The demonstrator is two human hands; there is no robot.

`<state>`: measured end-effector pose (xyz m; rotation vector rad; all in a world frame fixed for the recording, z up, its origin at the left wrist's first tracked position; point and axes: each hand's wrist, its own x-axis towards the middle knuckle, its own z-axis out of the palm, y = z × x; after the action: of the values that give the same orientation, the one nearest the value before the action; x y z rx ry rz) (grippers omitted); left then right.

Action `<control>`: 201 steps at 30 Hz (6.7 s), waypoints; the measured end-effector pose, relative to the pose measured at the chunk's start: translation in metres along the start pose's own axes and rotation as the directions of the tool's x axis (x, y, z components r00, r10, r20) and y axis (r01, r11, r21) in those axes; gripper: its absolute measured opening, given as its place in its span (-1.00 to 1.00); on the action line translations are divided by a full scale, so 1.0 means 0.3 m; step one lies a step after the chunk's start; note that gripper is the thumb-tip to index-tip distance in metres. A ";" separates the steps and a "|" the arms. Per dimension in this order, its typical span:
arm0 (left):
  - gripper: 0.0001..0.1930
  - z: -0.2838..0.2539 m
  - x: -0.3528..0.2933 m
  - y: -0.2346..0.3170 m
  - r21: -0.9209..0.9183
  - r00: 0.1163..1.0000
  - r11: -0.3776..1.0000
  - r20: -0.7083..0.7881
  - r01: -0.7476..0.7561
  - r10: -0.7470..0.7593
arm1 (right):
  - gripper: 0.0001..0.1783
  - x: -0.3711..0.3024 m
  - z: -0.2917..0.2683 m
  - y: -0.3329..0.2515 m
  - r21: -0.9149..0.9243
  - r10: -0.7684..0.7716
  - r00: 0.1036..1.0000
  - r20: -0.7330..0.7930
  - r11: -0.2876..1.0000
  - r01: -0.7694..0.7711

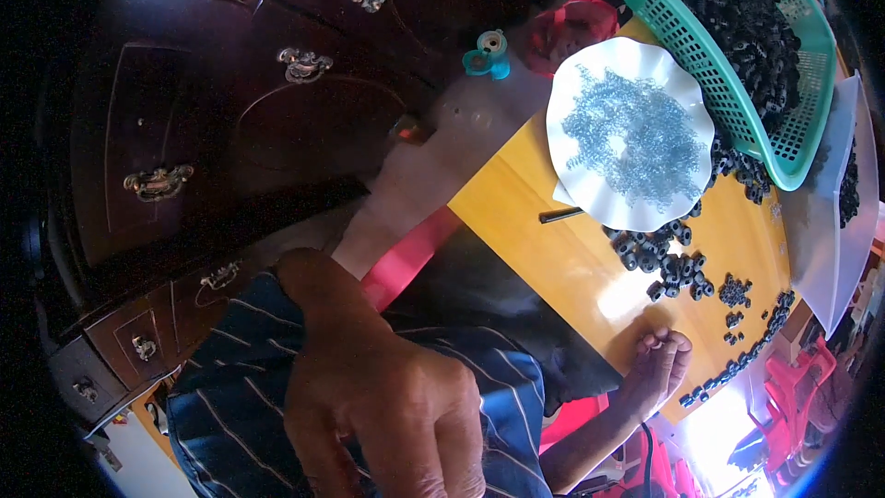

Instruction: Assembling small black plastic components by manually inserting tiny metal pins or fasteners.

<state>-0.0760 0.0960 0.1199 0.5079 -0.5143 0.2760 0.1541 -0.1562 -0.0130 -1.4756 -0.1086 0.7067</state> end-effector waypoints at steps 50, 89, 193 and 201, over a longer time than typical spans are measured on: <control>-0.72 -1.557 -1.402 -0.130 0.133 -0.035 0.195 -0.737 0.972 0.675 | -0.84 -0.013 -0.032 0.008 -0.046 0.019 1.000 -0.025 0.999 -0.020; -0.60 -1.350 -1.361 -0.122 0.251 0.374 -0.955 -0.880 -0.159 -0.294 | -0.88 -0.029 -0.001 -0.013 -0.212 0.009 0.986 -0.164 0.976 -0.044; -0.73 -0.792 -0.895 -0.083 0.266 0.237 0.613 -0.963 0.744 0.131 | -0.93 -0.015 0.095 -0.119 -0.336 -0.305 0.936 0.177 0.875 0.349; -0.79 -0.404 -0.545 0.190 0.433 0.471 0.602 -0.876 0.670 0.105 | -0.94 -0.008 0.033 -0.146 -0.447 -0.451 0.863 0.226 0.740 0.503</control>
<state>-0.1861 0.1873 -0.0360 1.1922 0.7764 0.3262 0.1634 -0.1460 0.0297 -1.7956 -0.7792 0.3318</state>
